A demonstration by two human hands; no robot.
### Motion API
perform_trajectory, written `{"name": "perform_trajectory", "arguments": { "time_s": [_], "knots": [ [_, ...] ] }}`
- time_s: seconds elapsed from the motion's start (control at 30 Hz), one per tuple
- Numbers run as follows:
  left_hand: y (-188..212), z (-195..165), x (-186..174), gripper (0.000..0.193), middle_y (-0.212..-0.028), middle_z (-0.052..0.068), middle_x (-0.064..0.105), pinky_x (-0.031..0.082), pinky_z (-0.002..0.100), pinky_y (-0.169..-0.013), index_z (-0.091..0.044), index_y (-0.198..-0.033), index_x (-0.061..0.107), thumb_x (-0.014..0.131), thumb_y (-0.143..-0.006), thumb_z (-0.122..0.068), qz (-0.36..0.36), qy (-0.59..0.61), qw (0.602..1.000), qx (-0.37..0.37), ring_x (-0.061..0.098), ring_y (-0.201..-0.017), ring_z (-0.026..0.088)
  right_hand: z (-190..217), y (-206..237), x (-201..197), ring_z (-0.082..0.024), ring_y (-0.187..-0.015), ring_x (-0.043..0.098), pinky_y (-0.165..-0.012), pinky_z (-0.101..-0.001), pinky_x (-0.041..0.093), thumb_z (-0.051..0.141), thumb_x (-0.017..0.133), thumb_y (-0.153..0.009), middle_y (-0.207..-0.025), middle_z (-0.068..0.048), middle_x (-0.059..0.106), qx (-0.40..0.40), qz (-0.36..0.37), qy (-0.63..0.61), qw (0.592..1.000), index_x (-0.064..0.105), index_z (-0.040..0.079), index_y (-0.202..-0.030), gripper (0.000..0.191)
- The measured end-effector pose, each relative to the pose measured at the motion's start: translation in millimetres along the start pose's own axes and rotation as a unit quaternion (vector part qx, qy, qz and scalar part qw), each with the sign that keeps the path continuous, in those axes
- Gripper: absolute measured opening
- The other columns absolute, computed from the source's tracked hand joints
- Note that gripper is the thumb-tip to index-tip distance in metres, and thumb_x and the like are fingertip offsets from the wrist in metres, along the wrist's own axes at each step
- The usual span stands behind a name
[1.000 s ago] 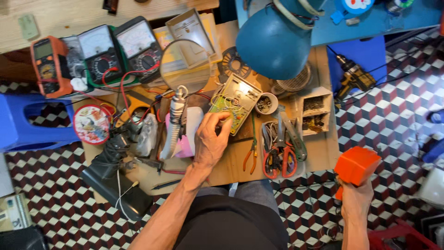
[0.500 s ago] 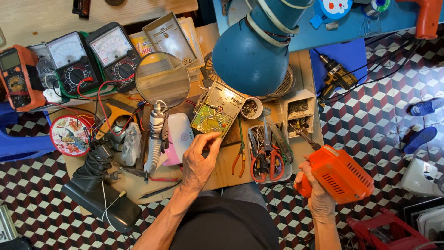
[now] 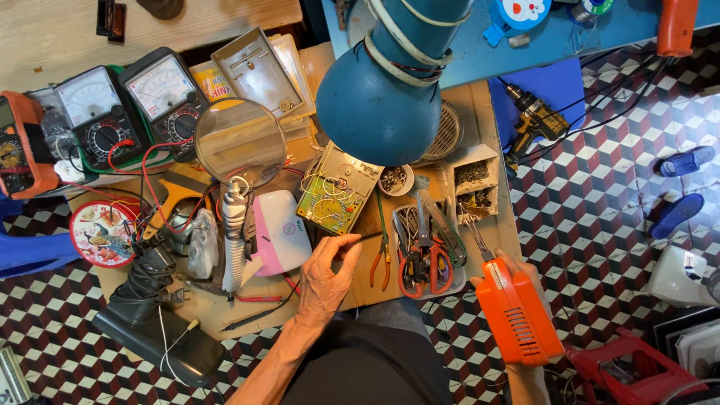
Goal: The person works at a cluttered electronics workbench, using pliers to strip and arrange wires on a small circuit board. They then use an orange heat gun to apply heat to the board and later retrieve a bundle of multicolored wires from a wall-mounted bag, sorting them on the table.
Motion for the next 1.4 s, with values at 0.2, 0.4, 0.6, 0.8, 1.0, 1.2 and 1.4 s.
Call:
{"name": "perform_trajectory", "arguments": {
  "time_s": [0.2,0.4,0.6,0.8,1.0,1.2,1.4],
  "knots": [
    [5,1,1,0.017,-0.091,0.009,0.069,0.056,0.03,-0.072,-0.003,-0.111,0.07,0.07,-0.094,-0.009,-0.002,0.001,1.0,0.012,0.069,-0.079,0.018,-14,10,3,-0.022,-0.103,0.066,-0.089,-0.0329,0.057,0.015,0.083,-0.081,-0.119,-0.011,0.062,-0.007,-0.004,0.059,0.998,0.061,0.004,-0.133,0.057],
    [4,0,2,0.014,-0.091,0.01,0.07,0.056,0.032,-0.07,-0.006,-0.107,0.072,0.071,-0.092,-0.009,-0.025,-0.003,1.0,0.004,0.071,-0.078,0.022,-34,17,18,-0.02,-0.089,0.066,-0.076,-0.0322,0.054,0.013,0.081,-0.085,-0.102,-0.01,0.068,0.006,0.031,0.08,0.996,0.066,0.007,-0.124,0.042],
    [7,5,-25,0.013,-0.094,0.012,0.071,0.055,0.036,-0.072,-0.003,-0.103,0.071,0.071,-0.092,-0.01,-0.012,0.012,0.999,0.051,0.071,-0.084,0.028,-16,16,53,-0.018,-0.069,0.065,-0.06,-0.0322,0.055,0.004,0.071,-0.09,-0.09,-0.01,0.069,0.305,-0.012,-0.266,0.914,0.064,0.002,-0.124,0.035],
    [42,11,-69,0.016,-0.077,0.009,0.067,0.05,0.038,-0.068,-0.006,-0.086,0.072,0.07,-0.096,-0.018,-0.008,-0.017,0.997,0.076,0.065,-0.071,0.028,22,5,56,-0.018,-0.069,0.065,-0.059,-0.0326,0.055,0.004,0.069,-0.096,-0.093,-0.013,0.068,0.353,-0.039,-0.334,0.873,0.063,-0.003,-0.129,0.034],
    [59,20,-77,0.021,-0.082,0.008,0.067,0.05,0.039,-0.078,-0.006,-0.081,0.067,0.072,-0.095,-0.02,-0.081,-0.027,0.996,0.011,0.066,-0.08,0.028,43,16,60,-0.018,-0.068,0.066,-0.056,-0.0319,0.055,0.008,0.068,-0.097,-0.092,-0.013,0.067,0.332,0.01,-0.351,0.875,0.063,0.001,-0.128,0.033],
    [81,26,-77,0.014,-0.092,0.007,0.071,0.049,0.041,-0.087,-0.008,-0.091,0.068,0.076,-0.087,-0.018,-0.086,-0.048,0.995,0.033,0.067,-0.092,0.03,59,42,55,-0.017,-0.077,0.069,-0.07,-0.0307,0.06,0.008,0.07,-0.101,-0.092,-0.011,0.069,0.216,0.007,-0.341,0.915,0.063,-0.002,-0.122,0.024],
    [93,23,-70,0.017,-0.087,0.007,0.075,0.054,0.039,-0.072,-0.008,-0.094,0.072,0.075,-0.089,-0.024,-0.006,0.005,1.0,-0.027,0.07,-0.078,0.027,74,58,28,-0.017,-0.074,0.067,-0.071,-0.0308,0.059,0.006,0.072,-0.098,-0.095,-0.009,0.066,0.225,-0.067,-0.278,0.932,0.06,0.002,-0.131,0.035]
  ]
}}
Point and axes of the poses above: each hand's wrist, its own y-axis away from the middle knuckle, its own x-axis out of the palm, z = x × y, the point moved 2 cm from there along -y, towards the middle knuckle
